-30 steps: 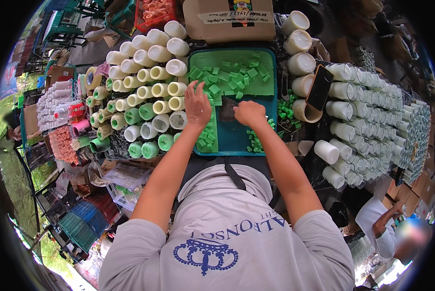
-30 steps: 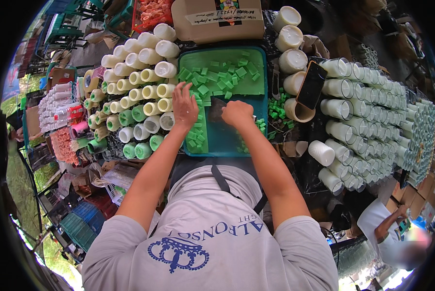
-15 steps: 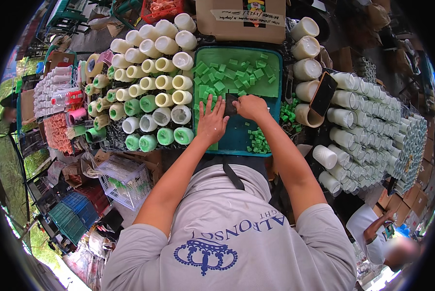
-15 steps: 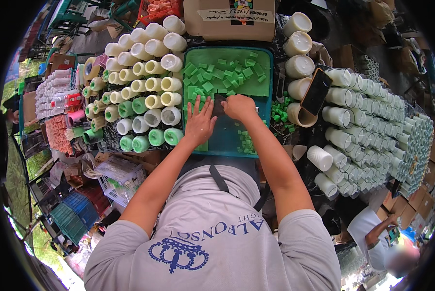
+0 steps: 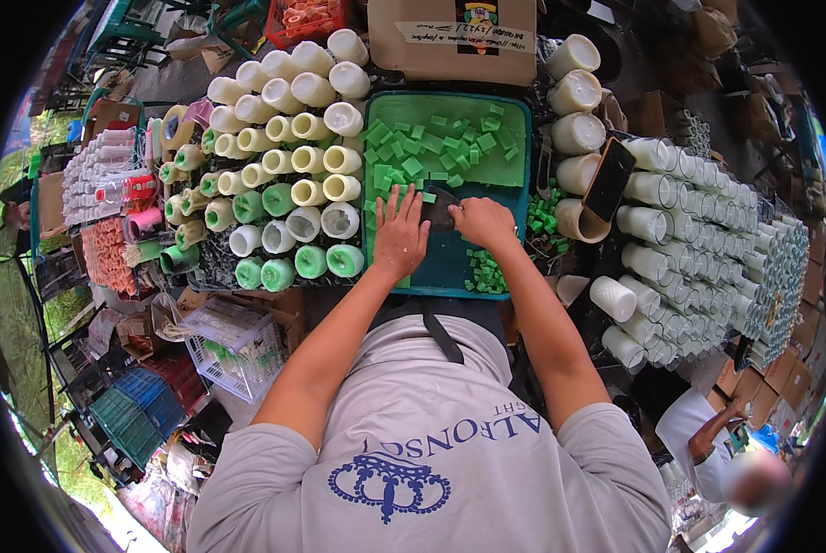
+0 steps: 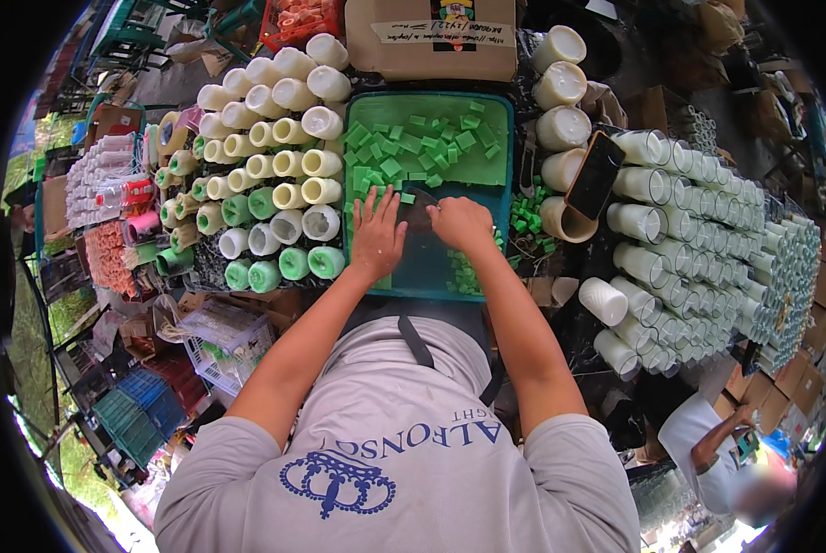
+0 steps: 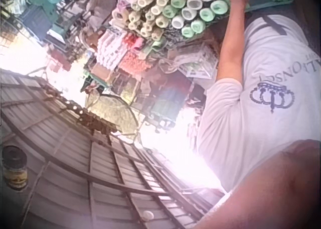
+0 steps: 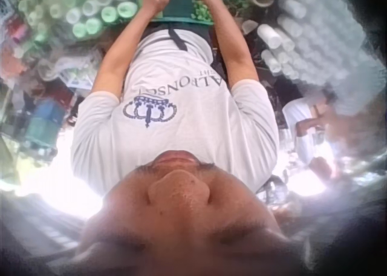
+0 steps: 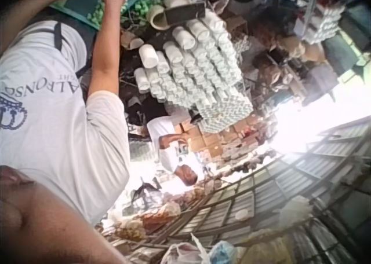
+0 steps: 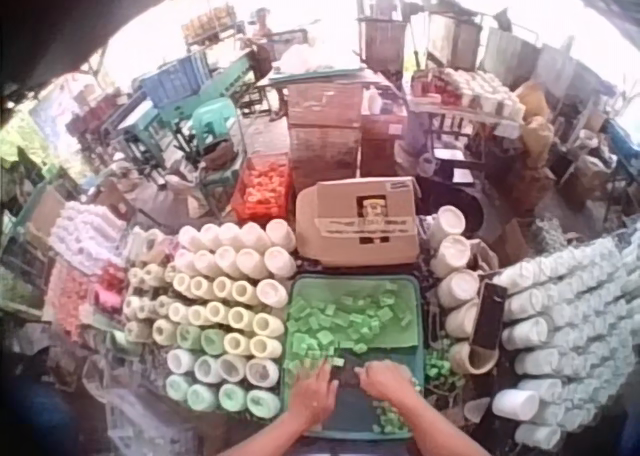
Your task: The person uses a knife to cut green rectangular blocks into smaller cubes on a green cutting board. The cut pieces are gathered and placed into a tray. The person repeatedly slices the blocks and organizes the resulting cubes.
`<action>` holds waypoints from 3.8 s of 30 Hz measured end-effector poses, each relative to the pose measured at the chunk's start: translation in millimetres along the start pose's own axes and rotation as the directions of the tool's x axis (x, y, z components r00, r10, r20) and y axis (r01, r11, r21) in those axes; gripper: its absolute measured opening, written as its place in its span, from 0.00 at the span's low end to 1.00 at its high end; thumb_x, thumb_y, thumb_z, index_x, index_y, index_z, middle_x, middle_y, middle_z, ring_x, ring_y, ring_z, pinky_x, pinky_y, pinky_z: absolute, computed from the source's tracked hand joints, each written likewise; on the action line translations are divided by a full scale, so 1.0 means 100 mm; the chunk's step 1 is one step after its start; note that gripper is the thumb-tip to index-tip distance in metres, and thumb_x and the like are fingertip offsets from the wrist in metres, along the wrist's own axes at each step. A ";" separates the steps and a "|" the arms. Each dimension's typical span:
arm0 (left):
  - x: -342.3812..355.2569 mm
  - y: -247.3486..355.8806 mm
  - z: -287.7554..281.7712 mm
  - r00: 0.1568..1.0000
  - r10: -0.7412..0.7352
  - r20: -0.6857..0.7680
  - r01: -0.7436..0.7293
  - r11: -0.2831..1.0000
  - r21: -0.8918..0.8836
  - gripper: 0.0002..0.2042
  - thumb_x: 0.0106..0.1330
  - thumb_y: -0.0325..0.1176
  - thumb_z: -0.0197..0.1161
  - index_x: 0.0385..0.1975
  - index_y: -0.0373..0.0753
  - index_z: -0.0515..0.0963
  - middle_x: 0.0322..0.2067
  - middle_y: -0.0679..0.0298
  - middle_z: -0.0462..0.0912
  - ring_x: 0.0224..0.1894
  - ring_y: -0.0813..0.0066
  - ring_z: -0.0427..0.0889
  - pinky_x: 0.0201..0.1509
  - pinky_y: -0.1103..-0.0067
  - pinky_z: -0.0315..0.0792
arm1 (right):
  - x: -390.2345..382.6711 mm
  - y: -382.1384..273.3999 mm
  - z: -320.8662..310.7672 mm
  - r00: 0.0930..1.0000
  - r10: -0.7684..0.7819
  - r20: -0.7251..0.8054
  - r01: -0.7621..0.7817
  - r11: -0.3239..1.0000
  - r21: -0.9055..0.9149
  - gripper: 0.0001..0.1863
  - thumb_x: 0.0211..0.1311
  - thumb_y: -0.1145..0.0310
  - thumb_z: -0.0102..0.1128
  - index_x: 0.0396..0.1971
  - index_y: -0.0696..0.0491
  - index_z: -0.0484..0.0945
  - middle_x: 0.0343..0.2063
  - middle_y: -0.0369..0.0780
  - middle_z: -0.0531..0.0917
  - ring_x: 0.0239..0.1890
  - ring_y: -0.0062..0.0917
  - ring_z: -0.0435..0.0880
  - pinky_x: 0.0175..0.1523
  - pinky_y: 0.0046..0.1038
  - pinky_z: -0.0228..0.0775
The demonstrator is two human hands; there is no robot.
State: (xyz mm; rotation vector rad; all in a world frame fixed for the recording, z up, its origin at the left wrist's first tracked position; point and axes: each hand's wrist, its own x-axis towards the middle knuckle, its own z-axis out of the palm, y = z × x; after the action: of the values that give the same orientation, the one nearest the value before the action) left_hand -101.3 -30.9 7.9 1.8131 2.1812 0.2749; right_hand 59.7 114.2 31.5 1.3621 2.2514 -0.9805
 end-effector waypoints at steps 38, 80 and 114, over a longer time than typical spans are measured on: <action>0.76 0.38 -0.36 0.928 0.373 -0.005 -0.373 0.927 -0.027 0.42 0.75 0.58 0.56 0.84 0.43 0.53 0.86 0.59 0.44 0.87 0.56 0.41 0.86 0.49 0.39 | -0.37 0.02 -0.56 0.952 0.099 -0.291 -0.053 0.985 0.162 0.25 0.80 0.46 0.50 0.38 0.53 0.84 0.31 0.51 0.89 0.38 0.54 0.89 0.45 0.53 0.79; -1.58 -0.24 -0.06 0.821 -0.555 0.132 0.565 0.757 -0.328 0.21 0.73 0.30 0.57 0.62 0.22 0.77 0.53 0.38 0.81 0.54 0.37 0.82 0.59 0.57 0.77 | -0.56 -0.44 0.66 0.954 0.057 0.294 0.025 0.963 -0.267 0.27 0.78 0.46 0.55 0.48 0.56 0.89 0.48 0.50 0.91 0.51 0.46 0.91 0.54 0.46 0.84; -0.16 0.56 0.56 0.912 -0.326 0.250 0.396 0.533 -0.748 0.22 0.86 0.48 0.51 0.43 0.34 0.83 0.17 0.63 0.77 0.19 0.67 0.77 0.27 0.69 0.71 | -1.77 0.14 0.03 0.961 0.261 0.095 -0.272 0.952 0.138 0.25 0.77 0.45 0.53 0.41 0.52 0.87 0.42 0.51 0.90 0.48 0.52 0.89 0.53 0.52 0.78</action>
State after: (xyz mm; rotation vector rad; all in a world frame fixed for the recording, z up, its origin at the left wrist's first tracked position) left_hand -28.1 -38.4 -25.0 0.8262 1.8393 0.8874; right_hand 158.5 2.3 128.7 1.6126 1.9072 -1.1019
